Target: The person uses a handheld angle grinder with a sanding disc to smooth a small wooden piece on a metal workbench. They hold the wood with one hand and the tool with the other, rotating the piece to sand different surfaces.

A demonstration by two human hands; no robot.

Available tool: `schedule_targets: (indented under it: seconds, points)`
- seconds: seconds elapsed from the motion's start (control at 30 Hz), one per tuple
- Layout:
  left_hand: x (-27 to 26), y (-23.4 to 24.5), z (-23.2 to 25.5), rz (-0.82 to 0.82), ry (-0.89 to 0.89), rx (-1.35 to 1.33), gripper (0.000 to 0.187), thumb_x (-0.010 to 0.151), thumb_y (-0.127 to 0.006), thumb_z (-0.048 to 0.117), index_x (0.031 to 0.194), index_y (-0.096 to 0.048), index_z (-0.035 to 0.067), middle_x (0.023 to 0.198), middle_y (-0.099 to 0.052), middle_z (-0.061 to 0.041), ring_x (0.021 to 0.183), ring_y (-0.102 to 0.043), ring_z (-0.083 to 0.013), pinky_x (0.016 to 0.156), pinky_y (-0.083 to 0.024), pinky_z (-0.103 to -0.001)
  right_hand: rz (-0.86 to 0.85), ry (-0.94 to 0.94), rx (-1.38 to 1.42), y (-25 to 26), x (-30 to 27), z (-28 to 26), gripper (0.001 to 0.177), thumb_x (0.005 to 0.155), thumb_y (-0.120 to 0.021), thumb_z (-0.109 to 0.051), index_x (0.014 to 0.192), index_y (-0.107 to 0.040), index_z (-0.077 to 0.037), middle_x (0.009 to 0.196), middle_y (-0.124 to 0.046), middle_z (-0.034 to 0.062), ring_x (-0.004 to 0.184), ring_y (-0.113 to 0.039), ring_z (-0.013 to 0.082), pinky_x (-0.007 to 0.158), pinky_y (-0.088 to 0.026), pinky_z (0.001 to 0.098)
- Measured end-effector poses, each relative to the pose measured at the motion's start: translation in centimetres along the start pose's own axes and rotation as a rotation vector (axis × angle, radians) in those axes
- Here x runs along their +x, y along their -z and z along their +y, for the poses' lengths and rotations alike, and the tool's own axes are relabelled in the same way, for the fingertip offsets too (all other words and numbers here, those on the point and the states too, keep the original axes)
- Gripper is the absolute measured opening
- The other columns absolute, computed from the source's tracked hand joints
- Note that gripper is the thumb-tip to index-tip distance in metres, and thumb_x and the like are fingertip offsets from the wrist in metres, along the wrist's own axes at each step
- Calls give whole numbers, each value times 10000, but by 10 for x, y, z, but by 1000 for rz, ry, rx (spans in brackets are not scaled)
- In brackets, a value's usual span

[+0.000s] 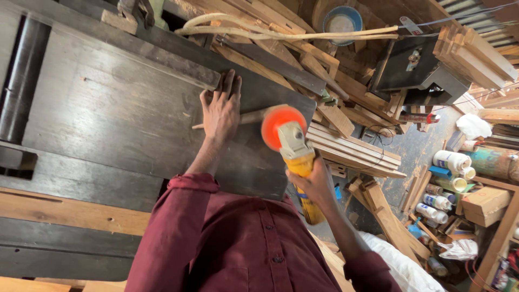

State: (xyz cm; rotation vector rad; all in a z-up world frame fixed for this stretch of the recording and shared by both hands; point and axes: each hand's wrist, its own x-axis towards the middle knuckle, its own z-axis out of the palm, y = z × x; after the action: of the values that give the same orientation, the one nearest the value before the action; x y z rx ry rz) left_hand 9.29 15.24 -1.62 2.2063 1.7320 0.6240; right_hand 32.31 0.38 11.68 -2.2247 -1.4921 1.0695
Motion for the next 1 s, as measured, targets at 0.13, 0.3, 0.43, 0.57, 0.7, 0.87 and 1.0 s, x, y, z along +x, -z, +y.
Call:
schedule_targets:
  seconds: [0.13,0.3,0.43,0.57,0.7,0.87,1.0]
  points:
    - [-14,-1,5,12,10,17,494,1054,-524,184,1527,-488,46,1648,-373,-120,1524,-333,-246,1154,-298,-494,29,-159,63,10,-34,28,731,680,-838,-392,1252,-560,-30,1030,-754,116,829,-773,239,762,-636,373]
    - [-29,2,13,-22,53,-90,487,1122,-456,220,1573,-431,36,1674,-332,-147,1562,-273,-315,1273,-217,-485,142,-111,3,20,-68,47,735,663,-853,-312,1253,-563,15,1025,-758,164,857,-770,262,773,-623,400]
    - [-33,5,16,-8,27,-25,509,1110,-458,234,1571,-429,21,1666,-322,-168,1567,-238,-338,1279,-178,-497,129,-137,69,5,-69,43,724,680,-837,-324,1270,-570,0,1027,-773,157,882,-777,246,812,-623,393]
    - [-30,5,20,-10,36,-4,518,1083,-462,223,1562,-445,27,1655,-336,-166,1555,-244,-342,1268,-176,-494,150,-28,102,-9,-56,26,680,701,-832,-324,1251,-589,-6,1079,-761,147,942,-764,237,854,-608,398]
    - [-21,4,17,8,41,-46,481,1069,-496,140,1536,-485,28,1636,-375,-157,1548,-284,-328,1278,-210,-487,138,-61,121,-10,-38,4,647,703,-839,-332,1220,-605,-21,1071,-762,128,945,-763,231,862,-602,390]
    - [-10,-9,17,41,12,-86,523,980,-559,5,1503,-530,14,1582,-461,-168,1499,-383,-339,1226,-345,-476,126,-7,95,-3,-17,-7,632,703,-839,-334,1223,-619,-48,1028,-785,102,943,-776,245,904,-576,402]
    - [-3,-15,14,16,-11,-208,548,934,-577,-51,1478,-549,7,1552,-492,-174,1457,-419,-360,1204,-386,-478,136,10,80,-1,-4,-3,632,701,-847,-338,1222,-626,-57,1039,-781,108,969,-764,260,900,-568,434]
